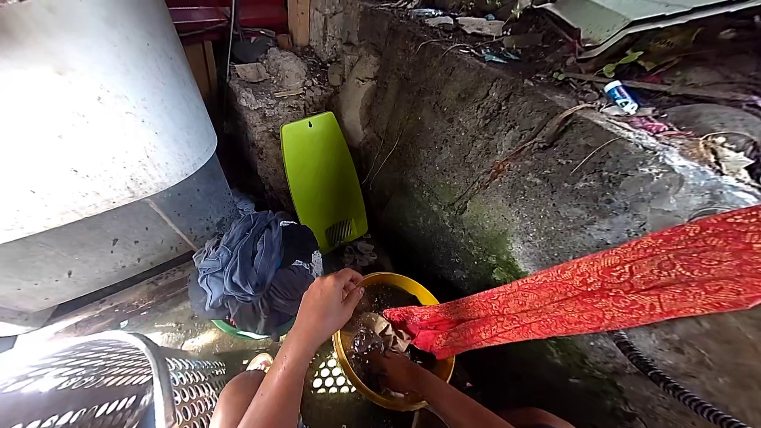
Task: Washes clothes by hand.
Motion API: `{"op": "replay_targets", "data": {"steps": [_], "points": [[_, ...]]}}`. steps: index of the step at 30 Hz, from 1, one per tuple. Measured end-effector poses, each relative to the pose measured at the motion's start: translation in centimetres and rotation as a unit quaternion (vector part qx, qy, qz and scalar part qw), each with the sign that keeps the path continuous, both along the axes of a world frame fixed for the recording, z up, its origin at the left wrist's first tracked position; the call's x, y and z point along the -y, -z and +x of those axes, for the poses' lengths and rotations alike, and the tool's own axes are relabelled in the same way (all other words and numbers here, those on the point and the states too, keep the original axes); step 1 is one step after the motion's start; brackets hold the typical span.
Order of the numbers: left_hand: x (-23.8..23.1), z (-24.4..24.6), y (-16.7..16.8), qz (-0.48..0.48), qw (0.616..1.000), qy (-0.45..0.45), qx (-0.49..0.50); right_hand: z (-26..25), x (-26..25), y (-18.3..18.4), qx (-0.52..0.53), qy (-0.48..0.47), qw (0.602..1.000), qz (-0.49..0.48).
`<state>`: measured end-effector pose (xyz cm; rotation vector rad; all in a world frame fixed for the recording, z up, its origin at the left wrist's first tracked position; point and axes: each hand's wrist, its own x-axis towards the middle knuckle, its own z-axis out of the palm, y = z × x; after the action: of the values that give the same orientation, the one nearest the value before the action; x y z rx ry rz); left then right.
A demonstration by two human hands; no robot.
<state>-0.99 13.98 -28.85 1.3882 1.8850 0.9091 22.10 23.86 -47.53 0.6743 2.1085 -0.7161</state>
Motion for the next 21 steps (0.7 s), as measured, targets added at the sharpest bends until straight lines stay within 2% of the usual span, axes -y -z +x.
{"op": "replay_targets", "data": {"steps": [3,6,9,14,21], "points": [[-0.1,-0.3,0.3,-0.01,1.0,0.0,-0.006,-0.2,0.8,0.4,0.01,-0.004,1.0,0.023],[-0.5,-0.4,0.4,-0.018,1.0,-0.003,-0.011,-1.5,2.3,-2.9,0.066,0.025,0.996,0.052],[-0.5,-0.6,0.5,-0.025,0.999,-0.007,-0.02,-1.4,3.3,-5.9,0.051,0.016,0.996,0.066],[-0.1,-0.5,0.6,-0.026,0.999,-0.006,-0.031,1.4,4.6,-9.1,-0.015,-0.007,0.998,0.069],[1.2,-1.2,1.1,-0.029,0.998,-0.02,-0.051,5.7,5.2,-11.6,-0.005,0.018,0.995,0.099]]}}
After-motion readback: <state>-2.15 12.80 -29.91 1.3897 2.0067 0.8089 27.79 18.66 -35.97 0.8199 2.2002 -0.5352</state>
